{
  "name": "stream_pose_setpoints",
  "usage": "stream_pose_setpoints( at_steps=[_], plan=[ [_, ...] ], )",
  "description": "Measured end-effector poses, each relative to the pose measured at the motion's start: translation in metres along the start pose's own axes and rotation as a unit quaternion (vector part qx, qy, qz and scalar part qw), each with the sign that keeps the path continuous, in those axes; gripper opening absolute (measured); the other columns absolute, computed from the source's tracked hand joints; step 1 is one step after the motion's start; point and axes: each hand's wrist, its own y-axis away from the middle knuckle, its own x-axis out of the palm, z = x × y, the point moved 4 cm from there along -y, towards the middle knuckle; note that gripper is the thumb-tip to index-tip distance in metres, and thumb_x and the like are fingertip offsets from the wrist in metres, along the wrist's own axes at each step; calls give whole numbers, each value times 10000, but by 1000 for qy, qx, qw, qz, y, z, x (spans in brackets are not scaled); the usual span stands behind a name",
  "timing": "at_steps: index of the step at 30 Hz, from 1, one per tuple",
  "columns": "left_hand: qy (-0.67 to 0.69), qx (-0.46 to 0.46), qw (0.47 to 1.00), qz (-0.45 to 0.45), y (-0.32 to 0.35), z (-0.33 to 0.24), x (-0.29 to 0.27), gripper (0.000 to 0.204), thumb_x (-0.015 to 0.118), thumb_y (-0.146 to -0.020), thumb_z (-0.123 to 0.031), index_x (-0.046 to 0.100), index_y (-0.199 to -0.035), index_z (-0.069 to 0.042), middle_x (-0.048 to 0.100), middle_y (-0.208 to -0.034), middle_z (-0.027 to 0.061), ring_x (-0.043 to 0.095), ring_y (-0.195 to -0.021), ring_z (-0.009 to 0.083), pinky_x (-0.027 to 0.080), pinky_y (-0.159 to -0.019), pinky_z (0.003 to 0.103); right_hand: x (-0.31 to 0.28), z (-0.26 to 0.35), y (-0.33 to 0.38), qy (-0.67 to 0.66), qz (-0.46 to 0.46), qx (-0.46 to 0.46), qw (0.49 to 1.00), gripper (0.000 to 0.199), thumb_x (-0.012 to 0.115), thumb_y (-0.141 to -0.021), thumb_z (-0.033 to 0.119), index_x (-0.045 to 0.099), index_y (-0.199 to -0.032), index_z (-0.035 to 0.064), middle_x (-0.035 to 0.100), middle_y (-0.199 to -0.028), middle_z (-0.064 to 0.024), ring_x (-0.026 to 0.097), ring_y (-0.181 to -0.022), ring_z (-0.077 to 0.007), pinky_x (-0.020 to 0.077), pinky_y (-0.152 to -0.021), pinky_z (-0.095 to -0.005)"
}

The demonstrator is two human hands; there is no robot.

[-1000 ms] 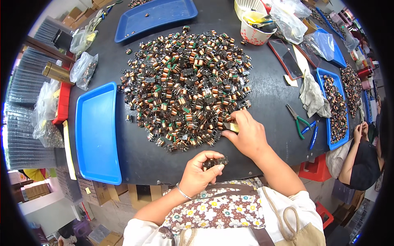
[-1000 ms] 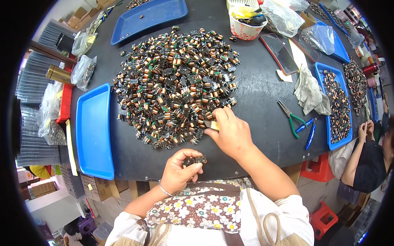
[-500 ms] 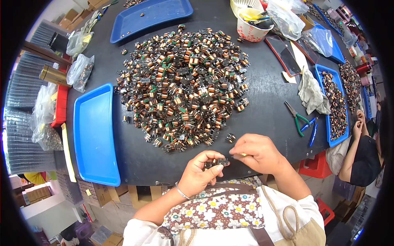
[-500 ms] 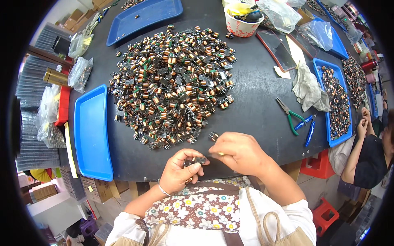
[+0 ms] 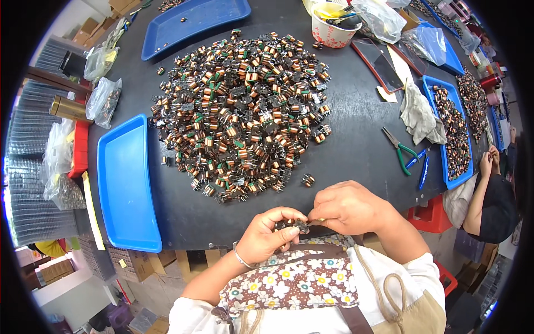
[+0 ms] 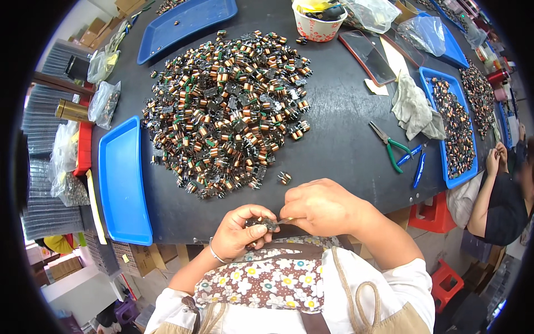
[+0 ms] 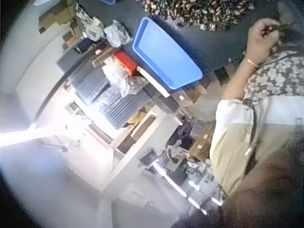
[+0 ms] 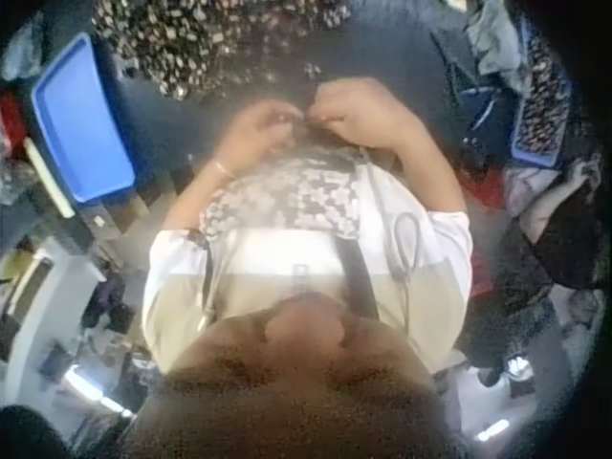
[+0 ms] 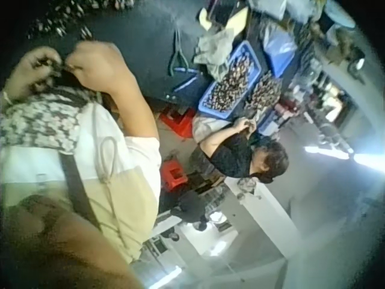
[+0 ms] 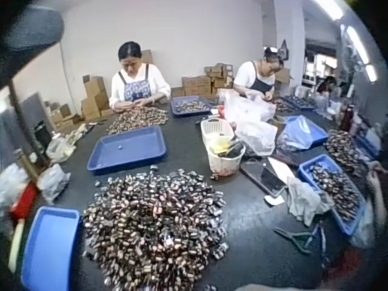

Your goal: The person manually wraps adhesive tape around electronic inductors from a pile on the table and places the wrapped components into a blue tray.

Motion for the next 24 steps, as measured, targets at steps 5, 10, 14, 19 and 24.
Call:
stream_pose_setpoints(
  at_steps=[5,10,14,19,24],
  plan=[
    [-3,6,1000,3,0,-1,1,249,629,-867,-147,562,-1057,-1,624,-926,118,579,-718,109,454,-527,203,-4,4,-2,8,2,-4,1000,82,658,-716,131,655,-795,110,577,-724,-41,601,-713,-246,492,-624,-369],
    [15,7,1000,13,2,-2,-1,253,614,-875,-149,548,-1071,-4,613,-949,143,605,-728,142,463,-504,212,-2,3,-1,-21,-6,23,999,60,661,-728,131,665,-784,110,595,-729,-46,610,-711,-244,495,-615,-364],
    [181,5,980,84,1,-1,-1,268,581,-884,-148,514,-1107,-16,563,-1031,221,634,-718,221,483,-473,229,-5,-16,-4,-31,-86,145,985,100,678,-743,150,654,-824,97,625,-795,-66,629,-742,-246,506,-647,-351],
    [247,-30,962,117,-1,6,0,232,595,-875,-184,555,-1023,-10,531,-1091,222,636,-775,272,513,-478,252,7,-21,-14,172,-190,178,950,236,715,-721,126,621,-930,68,570,-792,-70,617,-700,-228,499,-613,-306],
    [274,-17,957,97,-3,1,0,177,570,-890,-166,580,-958,-3,545,-1053,218,629,-761,271,505,-458,248,9,-27,-9,-25,-172,166,971,248,663,-762,52,630,-1007,48,582,-934,-78,613,-742,-186,499,-637,-280]
  ],
)
